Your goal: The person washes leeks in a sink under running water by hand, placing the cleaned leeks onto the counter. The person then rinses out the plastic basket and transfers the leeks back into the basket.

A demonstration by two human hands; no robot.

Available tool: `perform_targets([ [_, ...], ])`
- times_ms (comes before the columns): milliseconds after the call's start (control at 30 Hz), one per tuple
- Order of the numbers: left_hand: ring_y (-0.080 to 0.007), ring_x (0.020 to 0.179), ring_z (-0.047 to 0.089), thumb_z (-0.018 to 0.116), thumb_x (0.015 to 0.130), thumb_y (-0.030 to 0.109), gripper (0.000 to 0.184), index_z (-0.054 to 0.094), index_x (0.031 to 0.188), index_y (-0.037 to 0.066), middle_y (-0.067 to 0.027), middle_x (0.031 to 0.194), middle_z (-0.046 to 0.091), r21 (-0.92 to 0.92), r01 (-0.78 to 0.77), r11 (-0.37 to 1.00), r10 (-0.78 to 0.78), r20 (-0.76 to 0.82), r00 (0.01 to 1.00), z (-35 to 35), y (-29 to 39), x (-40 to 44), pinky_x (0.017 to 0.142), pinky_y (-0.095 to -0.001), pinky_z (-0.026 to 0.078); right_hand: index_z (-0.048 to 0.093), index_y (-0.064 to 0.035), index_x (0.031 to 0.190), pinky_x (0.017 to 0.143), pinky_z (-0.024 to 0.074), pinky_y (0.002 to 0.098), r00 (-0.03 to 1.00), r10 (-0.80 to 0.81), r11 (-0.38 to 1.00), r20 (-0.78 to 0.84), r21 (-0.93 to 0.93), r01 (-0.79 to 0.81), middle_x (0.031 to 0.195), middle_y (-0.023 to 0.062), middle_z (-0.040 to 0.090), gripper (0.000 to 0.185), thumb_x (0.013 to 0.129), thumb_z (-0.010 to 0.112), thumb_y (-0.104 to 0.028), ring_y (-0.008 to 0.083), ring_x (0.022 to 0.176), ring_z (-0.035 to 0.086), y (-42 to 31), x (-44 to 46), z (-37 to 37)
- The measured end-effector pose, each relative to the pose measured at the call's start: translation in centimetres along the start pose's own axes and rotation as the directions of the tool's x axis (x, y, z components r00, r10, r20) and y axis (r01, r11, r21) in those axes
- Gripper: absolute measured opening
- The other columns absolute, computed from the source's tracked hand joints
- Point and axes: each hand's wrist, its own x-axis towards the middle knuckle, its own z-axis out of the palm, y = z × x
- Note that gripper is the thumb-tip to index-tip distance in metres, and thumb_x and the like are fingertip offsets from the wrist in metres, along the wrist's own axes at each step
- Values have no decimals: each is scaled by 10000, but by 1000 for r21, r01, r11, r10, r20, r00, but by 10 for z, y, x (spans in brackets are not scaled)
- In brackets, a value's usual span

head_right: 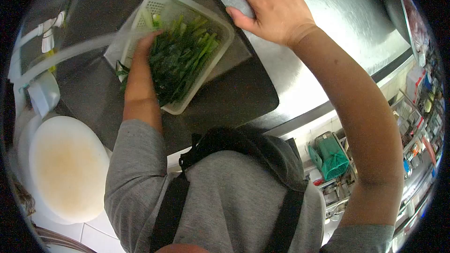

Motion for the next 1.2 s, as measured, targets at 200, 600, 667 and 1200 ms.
perform_targets([
  [200, -313, 1104, 567, 768, 709, 353, 639, 573, 1213, 13, -178, 1235, 581, 487, -406, 773, 364, 184, 913, 41, -3, 29, 937, -417, 426, 339, -137, 1431, 1093, 117, 611, 1000, 1, 1000, -7, 13, -1, 1493, 190, 261, 700, 833, 508, -460, 455, 1369, 199, 1, 1, 1],
  [600, -269, 931, 629, 779, 729, 276, 458, 637, 1076, 14, -167, 1046, 651, 268, -515, 815, 516, 70, 853, 65, 7, 35, 838, -421, 476, 356, -138, 1421, 1090, 129, 613, 1000, -3, 1000, -27, 16, 3, 1486, 187, 275, 683, 834, 521, -444, 451, 1368, 206, 2, 0, 3],
  [667, -266, 917, 632, 775, 734, 285, 455, 638, 1071, 11, -171, 1013, 658, 385, -539, 749, 537, 123, 835, 77, 14, 14, 829, -419, 477, 360, -137, 1418, 1089, 133, 612, 999, -8, 1000, -34, 16, 9, 1484, 187, 280, 680, 833, 525, -441, 451, 1367, 208, 2, 1, 3],
  [1200, -332, 1339, 333, 816, 628, 451, 708, 608, 1185, 67, -176, 1490, 282, -161, -28, 987, 27, -9, 1000, 2, -13, -5, 1012, -479, 376, 355, -145, 1419, 1097, 120, 606, 998, -8, 1000, -61, 27, 10, 1488, 177, 276, 659, 852, 498, -448, 438, 1376, 199, 4, -3, 5],
])
